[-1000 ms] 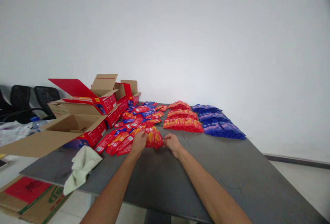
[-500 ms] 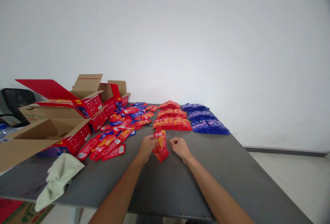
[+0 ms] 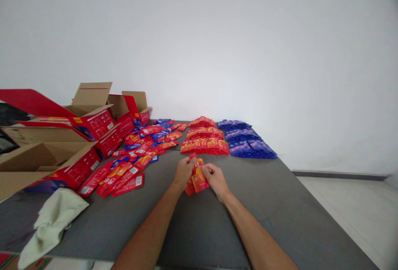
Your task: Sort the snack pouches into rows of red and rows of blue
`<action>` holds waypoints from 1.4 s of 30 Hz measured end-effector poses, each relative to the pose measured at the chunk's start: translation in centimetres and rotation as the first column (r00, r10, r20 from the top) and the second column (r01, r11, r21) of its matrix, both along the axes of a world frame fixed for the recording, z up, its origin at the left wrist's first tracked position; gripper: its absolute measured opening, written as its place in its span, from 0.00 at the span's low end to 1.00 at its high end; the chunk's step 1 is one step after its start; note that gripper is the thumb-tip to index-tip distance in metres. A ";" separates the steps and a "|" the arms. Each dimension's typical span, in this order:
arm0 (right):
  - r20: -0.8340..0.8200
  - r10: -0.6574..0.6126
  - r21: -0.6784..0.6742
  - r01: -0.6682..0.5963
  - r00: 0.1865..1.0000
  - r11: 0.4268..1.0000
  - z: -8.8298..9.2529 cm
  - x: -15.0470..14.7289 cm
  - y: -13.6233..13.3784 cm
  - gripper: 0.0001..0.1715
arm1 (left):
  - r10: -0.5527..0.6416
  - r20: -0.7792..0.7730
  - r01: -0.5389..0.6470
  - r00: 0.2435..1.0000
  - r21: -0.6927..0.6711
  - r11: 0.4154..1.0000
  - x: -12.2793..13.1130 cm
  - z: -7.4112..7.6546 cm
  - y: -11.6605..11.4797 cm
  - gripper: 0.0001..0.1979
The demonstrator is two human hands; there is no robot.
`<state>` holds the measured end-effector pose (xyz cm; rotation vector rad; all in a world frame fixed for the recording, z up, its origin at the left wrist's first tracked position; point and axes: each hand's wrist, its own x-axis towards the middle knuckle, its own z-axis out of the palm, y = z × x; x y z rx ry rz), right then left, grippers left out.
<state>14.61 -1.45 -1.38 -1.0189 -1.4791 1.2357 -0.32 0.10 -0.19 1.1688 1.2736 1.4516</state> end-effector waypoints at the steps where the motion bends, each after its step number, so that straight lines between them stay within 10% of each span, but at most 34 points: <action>1: 0.012 0.047 -0.006 -0.047 0.999 0.999 0.0 0.1 -0.1 0.28 | 0.007 0.031 -0.007 1.000 0.002 1.000 0.0 0.0 0.2 0.22; 6: 0.124 0.182 -0.034 -0.179 0.975 0.983 -0.4 0.2 -0.4 0.26 | 0.067 0.157 -0.063 0.985 -0.026 0.998 0.0 -0.2 1.2 0.24; 22: 0.031 0.156 -0.123 -0.151 0.987 0.981 0.1 -0.7 -0.7 0.25 | 0.121 -0.108 -0.117 0.987 0.045 0.992 -0.9 0.4 0.8 0.24; 29: -0.008 0.092 -0.166 -0.092 0.996 0.982 0.0 -1.1 -1.0 0.25 | 0.038 0.178 -0.026 0.983 -0.069 0.997 -0.7 -0.4 1.0 0.24; 42: -0.110 0.025 -0.197 -0.046 0.994 0.979 0.0 -0.4 -1.0 0.24 | 0.069 0.261 -0.037 0.963 -0.125 0.991 -1.2 0.4 0.8 0.26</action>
